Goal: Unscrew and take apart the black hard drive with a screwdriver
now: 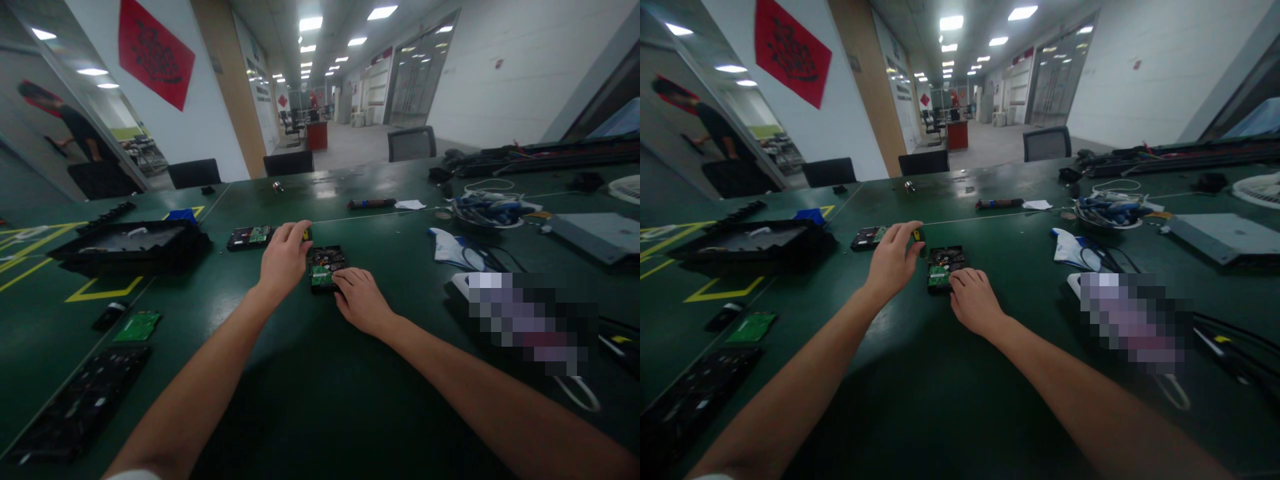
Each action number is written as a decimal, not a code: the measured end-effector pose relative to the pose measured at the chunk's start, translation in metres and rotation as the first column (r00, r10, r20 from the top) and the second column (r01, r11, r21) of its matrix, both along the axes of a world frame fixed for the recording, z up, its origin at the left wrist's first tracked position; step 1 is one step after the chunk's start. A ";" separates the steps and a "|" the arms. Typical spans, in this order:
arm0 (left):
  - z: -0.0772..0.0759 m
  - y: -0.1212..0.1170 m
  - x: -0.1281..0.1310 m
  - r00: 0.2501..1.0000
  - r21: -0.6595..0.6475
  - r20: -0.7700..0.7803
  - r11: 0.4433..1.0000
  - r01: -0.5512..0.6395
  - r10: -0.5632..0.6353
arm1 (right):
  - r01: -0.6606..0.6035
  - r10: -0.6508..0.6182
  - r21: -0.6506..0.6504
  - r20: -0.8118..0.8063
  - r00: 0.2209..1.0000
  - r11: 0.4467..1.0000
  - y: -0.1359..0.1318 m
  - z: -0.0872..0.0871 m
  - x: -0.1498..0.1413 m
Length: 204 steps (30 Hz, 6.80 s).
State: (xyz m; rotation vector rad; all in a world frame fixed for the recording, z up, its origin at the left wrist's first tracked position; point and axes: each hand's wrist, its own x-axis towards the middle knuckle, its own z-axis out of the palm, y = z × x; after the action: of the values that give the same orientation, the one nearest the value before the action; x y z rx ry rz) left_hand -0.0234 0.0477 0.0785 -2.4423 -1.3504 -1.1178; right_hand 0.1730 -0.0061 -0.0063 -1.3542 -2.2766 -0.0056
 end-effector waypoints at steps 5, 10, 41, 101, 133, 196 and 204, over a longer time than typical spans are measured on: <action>-0.006 0.002 0.001 0.998 -0.024 -0.016 0.998 -0.063 0.063 | -0.007 0.007 0.004 -0.012 1.000 1.000 0.000 0.002 0.000; -0.008 0.005 -0.001 0.992 -0.076 0.113 0.996 -0.039 0.047 | -0.009 0.009 -0.016 -0.017 1.000 1.000 -0.002 0.005 0.000; -0.011 0.004 0.000 0.996 -0.067 0.073 0.997 -0.040 0.045 | -0.017 0.017 0.001 -0.013 1.000 1.000 -0.001 0.003 0.001; -0.007 0.003 0.000 1.000 0.035 -0.007 0.999 -0.029 0.029 | 0.004 -0.004 -0.017 0.002 1.000 1.000 -0.002 0.005 -0.001; -0.009 0.002 0.000 0.998 -0.034 0.042 0.998 -0.043 0.044 | -0.010 0.010 0.005 -0.010 1.000 1.000 -0.001 0.003 -0.001; -0.003 -0.001 0.000 0.999 0.031 -0.024 0.999 -0.042 0.043 | 0.004 -0.004 -0.010 0.008 1.000 1.000 -0.002 0.004 -0.001; -0.008 0.000 0.001 0.997 0.034 -0.068 0.999 -0.032 0.034 | -0.004 0.004 -0.002 0.002 1.000 1.000 -0.001 0.003 -0.001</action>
State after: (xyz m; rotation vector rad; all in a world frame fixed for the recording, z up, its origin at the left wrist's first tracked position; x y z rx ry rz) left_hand -0.0220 0.0481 0.0710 -2.4030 -1.3365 -1.0306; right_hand 0.1723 -0.0069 -0.0037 -1.3513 -2.2815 -0.0031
